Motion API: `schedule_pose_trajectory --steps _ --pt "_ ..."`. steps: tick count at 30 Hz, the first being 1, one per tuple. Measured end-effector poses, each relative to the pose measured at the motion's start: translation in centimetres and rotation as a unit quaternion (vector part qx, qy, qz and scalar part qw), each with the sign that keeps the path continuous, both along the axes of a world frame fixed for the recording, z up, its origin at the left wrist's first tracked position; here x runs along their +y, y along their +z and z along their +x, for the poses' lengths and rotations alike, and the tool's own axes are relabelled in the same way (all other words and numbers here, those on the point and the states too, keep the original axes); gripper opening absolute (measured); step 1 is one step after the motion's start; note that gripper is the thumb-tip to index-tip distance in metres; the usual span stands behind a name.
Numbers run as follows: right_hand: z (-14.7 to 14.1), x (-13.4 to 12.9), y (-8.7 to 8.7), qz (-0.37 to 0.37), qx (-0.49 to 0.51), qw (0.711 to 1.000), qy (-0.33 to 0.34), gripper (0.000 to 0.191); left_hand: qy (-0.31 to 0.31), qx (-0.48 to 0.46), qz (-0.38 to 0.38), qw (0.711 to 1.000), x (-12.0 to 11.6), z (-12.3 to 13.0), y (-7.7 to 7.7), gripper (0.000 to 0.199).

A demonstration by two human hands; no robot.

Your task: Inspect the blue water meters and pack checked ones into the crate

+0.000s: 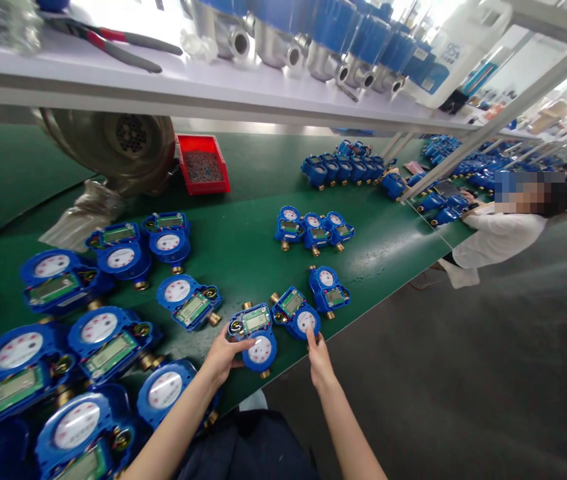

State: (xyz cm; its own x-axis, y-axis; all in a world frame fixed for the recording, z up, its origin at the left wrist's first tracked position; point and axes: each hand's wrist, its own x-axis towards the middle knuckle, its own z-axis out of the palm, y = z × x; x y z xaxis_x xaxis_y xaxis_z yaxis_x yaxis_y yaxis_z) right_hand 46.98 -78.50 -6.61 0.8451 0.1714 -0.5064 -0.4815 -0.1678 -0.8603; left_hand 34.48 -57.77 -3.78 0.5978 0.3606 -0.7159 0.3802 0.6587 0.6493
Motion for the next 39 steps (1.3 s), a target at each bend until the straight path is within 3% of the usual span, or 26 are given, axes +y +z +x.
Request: schedule_pose_trajectory --steps 3,5,9,11,19,23,28,31,34,37,39 --pt "2.0 -1.3 1.2 -0.134 0.006 0.991 0.002 0.072 -0.01 0.009 0.009 1.0 0.2 -0.2 0.0 0.078" --pt "3.3 -1.4 1.9 -0.168 -0.026 0.985 0.041 0.075 -0.016 0.014 0.007 1.0 0.4 -0.3 -0.1 0.077" --pt "4.5 -0.6 2.8 -0.001 -0.055 0.988 0.142 0.075 -0.025 0.008 -0.005 1.0 0.8 -0.4 -0.3 0.075" --pt "3.9 -0.3 2.8 0.047 -0.032 0.987 0.15 0.074 -0.035 0.006 0.001 0.999 0.9 -0.3 -0.4 0.075" --pt "-4.2 2.1 0.5 0.068 0.025 0.996 0.054 0.09 -0.068 0.012 0.03 0.997 1.7 -0.3 0.7 0.075" --pt "-5.5 3.2 0.1 0.084 0.011 0.996 0.025 0.093 -0.098 0.013 0.034 0.995 2.1 -0.2 1.4 0.075" --pt "-3.9 2.3 0.9 0.073 0.039 0.995 0.049 0.099 -0.113 0.043 0.091 0.988 1.7 -0.8 1.9 0.077" --pt "-2.0 1.4 1.9 0.078 0.065 0.993 0.058 0.088 -0.105 0.081 0.266 0.955 2.2 -1.3 3.3 0.081" --pt "0.6 0.9 3.2 0.09 0.078 0.991 0.066 0.068 -0.111 0.046 0.415 0.902 3.8 0.0 5.7 0.063" --pt "3.4 1.2 4.2 0.101 0.094 0.987 0.077 0.057 -0.194 -0.044 0.388 0.9 5.7 3.6 7.3 0.041" --pt "4.7 1.6 4.7 0.118 0.101 0.982 0.105 0.053 -0.274 -0.062 0.342 0.897 6.8 6.3 7.0 0.035"
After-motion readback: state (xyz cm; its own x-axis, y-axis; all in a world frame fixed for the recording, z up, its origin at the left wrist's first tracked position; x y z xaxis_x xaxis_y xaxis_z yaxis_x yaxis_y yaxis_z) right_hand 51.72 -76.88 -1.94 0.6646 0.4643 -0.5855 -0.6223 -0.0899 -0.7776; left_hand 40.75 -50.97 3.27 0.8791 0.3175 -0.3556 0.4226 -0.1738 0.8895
